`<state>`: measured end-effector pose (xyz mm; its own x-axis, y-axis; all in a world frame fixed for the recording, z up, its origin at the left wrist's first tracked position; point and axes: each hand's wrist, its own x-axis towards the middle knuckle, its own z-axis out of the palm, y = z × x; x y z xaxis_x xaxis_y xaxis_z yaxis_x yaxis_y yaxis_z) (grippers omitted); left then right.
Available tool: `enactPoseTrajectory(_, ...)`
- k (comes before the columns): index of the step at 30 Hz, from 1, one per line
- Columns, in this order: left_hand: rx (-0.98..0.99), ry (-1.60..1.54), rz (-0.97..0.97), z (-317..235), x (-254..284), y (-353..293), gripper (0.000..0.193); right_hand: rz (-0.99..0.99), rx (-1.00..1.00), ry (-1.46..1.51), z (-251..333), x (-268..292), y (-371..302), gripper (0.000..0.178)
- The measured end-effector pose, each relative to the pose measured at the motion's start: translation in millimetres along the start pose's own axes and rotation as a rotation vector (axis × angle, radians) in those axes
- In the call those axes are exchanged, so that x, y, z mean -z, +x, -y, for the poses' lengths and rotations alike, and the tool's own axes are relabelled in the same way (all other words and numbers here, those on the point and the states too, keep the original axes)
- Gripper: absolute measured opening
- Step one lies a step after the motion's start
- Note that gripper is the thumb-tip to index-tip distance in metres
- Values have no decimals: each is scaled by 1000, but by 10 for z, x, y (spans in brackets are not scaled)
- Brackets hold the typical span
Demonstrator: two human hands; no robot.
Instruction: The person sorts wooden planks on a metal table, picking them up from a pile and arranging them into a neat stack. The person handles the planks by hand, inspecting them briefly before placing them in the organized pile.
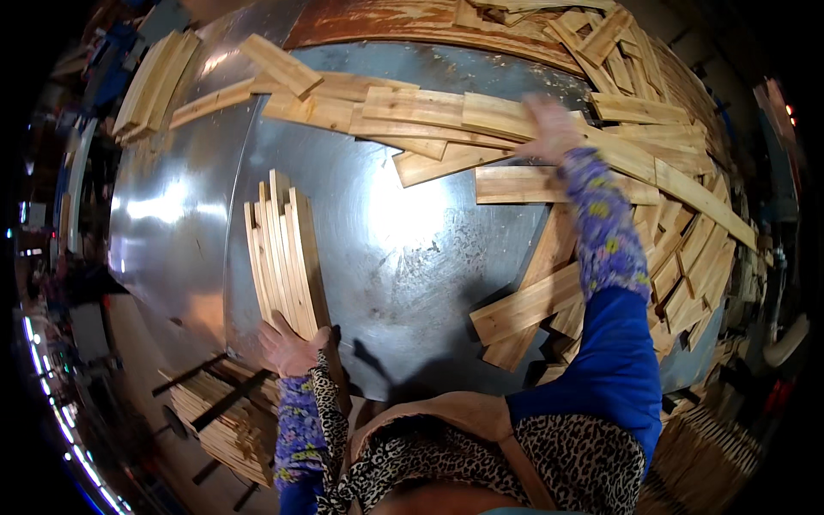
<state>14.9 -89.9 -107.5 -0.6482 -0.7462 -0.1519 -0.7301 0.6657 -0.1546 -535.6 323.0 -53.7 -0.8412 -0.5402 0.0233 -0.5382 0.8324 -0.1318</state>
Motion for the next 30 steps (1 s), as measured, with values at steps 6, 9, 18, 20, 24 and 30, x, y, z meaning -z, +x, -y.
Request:
enactPoseTrajectory(6, 25, -38, 36, -60, 272, -24, 124, 566, -162, -59, 430, 345, 64, 124)
enactPoseTrajectory(9, -96, -75, 25, -404, 829, -52, 114, 647, -91, 388, 1039, 265, -465, 118)
enactPoseTrajectory(18, 328, -1927, 805, -1668, -120, -502, 58, 848, -135, 1182, 2333, -1055, -1813, 61)
enactPoseTrajectory(20, 220, -1529, 595, -1237, -131, -489, 57, 658, -59, 886, 2688, -915, -1775, 66)
enactPoseTrajectory(24, -82, -822, 187, -707, 304, -727, 61, 648, 146, 555, 3349, -1468, -1703, 74)
enactPoseTrajectory(30, -315, -108, 115, -252, 345, -1046, 101, 925, 82, 788, 4323, -888, -2116, 102)
